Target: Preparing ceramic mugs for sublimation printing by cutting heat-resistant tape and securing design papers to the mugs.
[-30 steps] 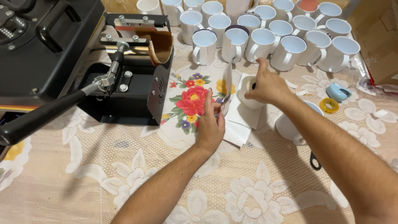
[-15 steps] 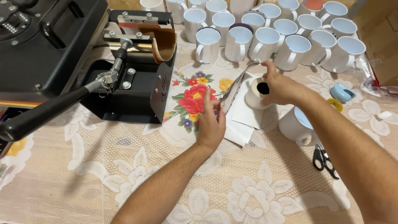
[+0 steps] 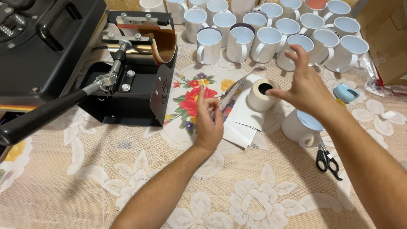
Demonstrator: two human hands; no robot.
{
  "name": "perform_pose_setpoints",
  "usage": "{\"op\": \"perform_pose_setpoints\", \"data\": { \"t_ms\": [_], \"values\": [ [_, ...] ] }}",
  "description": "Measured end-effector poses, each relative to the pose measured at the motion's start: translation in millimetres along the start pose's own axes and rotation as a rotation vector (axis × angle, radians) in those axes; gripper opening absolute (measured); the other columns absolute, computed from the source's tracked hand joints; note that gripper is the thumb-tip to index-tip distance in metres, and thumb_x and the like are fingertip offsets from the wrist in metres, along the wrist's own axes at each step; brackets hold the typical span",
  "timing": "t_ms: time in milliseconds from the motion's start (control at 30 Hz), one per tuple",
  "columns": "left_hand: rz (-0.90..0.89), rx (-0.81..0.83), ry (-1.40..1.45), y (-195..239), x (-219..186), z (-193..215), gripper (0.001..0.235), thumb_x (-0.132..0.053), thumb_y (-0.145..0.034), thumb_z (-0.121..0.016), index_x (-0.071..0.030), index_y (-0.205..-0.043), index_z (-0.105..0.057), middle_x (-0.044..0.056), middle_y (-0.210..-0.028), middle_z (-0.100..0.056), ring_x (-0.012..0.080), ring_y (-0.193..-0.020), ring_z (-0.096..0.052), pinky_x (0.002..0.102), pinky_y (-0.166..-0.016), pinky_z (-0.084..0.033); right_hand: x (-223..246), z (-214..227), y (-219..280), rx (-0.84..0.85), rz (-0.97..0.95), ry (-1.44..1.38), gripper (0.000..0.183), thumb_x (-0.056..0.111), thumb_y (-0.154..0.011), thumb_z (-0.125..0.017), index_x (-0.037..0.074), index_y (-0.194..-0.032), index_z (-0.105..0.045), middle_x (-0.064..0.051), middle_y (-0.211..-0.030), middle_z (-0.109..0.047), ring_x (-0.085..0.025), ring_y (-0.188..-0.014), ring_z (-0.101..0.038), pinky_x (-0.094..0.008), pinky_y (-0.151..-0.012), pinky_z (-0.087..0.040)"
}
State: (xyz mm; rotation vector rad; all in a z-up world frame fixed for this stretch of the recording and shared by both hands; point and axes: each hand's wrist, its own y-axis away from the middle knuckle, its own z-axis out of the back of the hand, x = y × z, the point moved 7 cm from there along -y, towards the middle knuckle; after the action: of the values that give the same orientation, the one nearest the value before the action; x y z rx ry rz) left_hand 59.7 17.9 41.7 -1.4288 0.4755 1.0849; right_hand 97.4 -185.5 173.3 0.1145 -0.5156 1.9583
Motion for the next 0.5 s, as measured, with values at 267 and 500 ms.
{"op": "perform_pose_setpoints", "data": {
  "t_ms": [267,500],
  "values": [
    [-0.404,0.029,0.194,-22.3,-87.2,36.9,0.067,0.010,-0.102,-0.057,-0.011,-0.157,-0.024,0.013,-0.104,-0.064,0.0217,-0.099,-0.065,0.035,-0.097,-0.058,29.7,32.7,49.8,-0.165,0.237,-0.204,0.089,0.010,-0.082,-0.080,0.003,-0.145,-0.016,-0.026,-0.143,-0.056,-0.041,-0.141,-0.046,-0.057,-0.114,-0.033],
    [-0.445,0.127,0.356,-7.1,-151.7,51.6,0.081,0.011,-0.101,-0.068,-0.014,-0.159,-0.018,0.020,-0.112,-0.071,0.0263,-0.108,-0.072,0.036,-0.102,-0.063,38.6,57.5,78.0,-0.281,0.052,-0.465,0.078,-0.004,-0.084,-0.078,0.004,-0.146,-0.031,-0.009,-0.100,-0.074,-0.019,-0.079,-0.072,-0.031,-0.070,-0.056]
  ]
}}
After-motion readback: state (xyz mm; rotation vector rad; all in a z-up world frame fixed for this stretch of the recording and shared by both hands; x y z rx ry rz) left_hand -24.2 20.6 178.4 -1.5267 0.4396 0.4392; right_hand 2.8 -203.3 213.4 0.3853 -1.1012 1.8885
